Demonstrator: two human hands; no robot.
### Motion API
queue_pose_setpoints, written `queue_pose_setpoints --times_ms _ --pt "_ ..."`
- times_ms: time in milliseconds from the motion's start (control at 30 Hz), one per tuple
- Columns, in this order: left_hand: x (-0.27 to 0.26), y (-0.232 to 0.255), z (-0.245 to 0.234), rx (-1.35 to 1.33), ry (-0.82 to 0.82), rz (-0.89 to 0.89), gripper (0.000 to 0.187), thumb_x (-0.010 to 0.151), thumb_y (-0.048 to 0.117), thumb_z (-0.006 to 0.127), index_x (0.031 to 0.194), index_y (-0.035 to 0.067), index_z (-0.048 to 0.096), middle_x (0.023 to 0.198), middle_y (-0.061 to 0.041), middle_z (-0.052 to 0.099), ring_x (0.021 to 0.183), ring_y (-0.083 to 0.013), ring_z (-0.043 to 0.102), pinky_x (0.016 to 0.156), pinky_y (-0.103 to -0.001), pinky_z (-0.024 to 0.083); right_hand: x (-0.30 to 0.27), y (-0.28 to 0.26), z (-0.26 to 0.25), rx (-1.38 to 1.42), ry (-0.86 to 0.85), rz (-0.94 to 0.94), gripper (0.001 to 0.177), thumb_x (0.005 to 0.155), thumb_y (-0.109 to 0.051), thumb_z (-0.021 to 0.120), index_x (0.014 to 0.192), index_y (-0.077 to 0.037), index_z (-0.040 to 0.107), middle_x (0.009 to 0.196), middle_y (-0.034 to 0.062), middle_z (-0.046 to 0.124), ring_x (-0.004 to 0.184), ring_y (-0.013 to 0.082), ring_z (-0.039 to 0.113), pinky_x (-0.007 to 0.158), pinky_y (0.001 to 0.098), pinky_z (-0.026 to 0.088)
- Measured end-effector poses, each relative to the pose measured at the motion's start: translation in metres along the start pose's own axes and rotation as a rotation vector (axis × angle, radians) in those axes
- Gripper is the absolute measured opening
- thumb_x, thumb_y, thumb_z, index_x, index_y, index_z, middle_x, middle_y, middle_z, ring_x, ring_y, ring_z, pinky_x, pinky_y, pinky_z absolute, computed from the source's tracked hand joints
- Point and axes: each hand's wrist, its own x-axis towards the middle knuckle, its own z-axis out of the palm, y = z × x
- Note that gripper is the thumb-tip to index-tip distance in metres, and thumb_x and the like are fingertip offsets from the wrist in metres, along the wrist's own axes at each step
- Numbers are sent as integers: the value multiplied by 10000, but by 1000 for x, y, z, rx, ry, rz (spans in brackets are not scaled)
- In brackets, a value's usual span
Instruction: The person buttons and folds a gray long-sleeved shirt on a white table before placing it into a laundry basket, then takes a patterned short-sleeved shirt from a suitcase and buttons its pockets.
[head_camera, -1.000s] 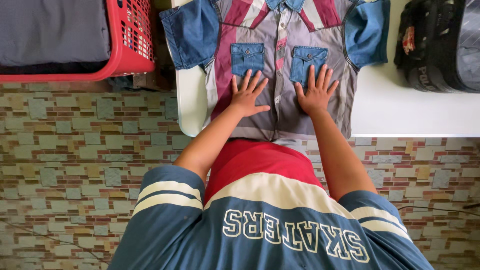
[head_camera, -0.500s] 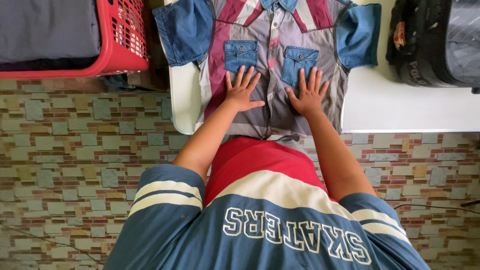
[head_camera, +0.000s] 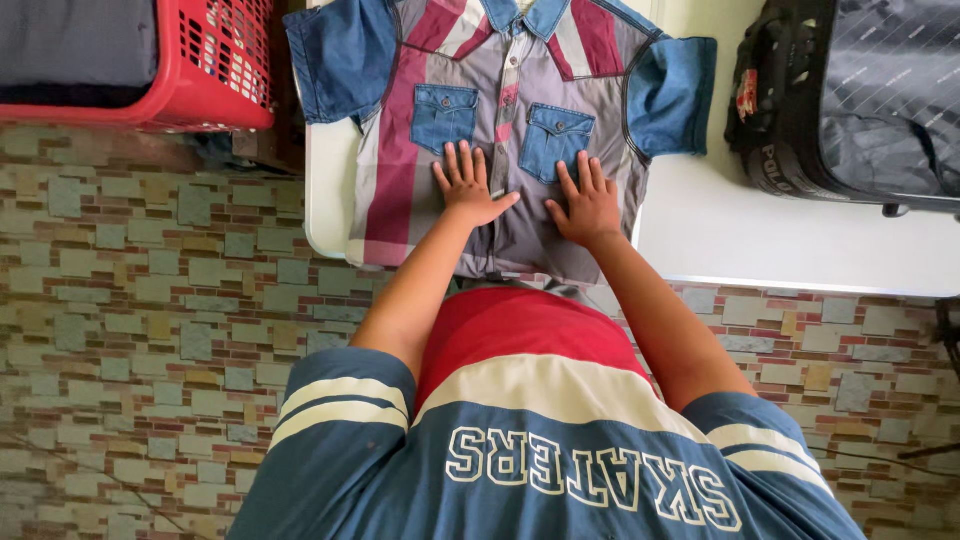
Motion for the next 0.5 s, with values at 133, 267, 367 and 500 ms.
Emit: queue_pose_setpoints --times_ms 133,267,367,500 --pt "-12 -5 21 -116 160 32 1288 802 884 508 1660 67 1 1728 -181 -121 1574 -370 -193 1197 -653 -144 5 18 2 29 -54 -62 676 989 -493 626 1552 -140 503 1628 242 383 1369 431 485 1133 514 372" --pt "-25 -21 30 -157 157 54 1307 768 874 565 1670 124 -12 1737 -149 -114 1587 -324 -174 1222 -611 -139 17 29 -1 44 -86 -58 685 990 -512 640 1534 -116 515 1655 227 384 1344 425 491 1122 515 380" --pt "-42 -29 40 -191 146 39 1327 744 875 596 1671 146 -13 1740 -138 -112 1595 -310 -167 1240 -568 -129 30 37 -18 112 -56 110 910 888 -641 638 1561 -69 424 1674 252 255 1438 423 357 1152 537 279" --pt "-47 -37 45 -212 160 31 1356 731 879 621 1669 158 -44 1733 -146 -137 1589 -313 -182 1245 -547 -128 37 37 -26 169 -95 115 975 906 -731 539 1622 -105 327 1707 240 106 1579 404 73 1238 555 83"
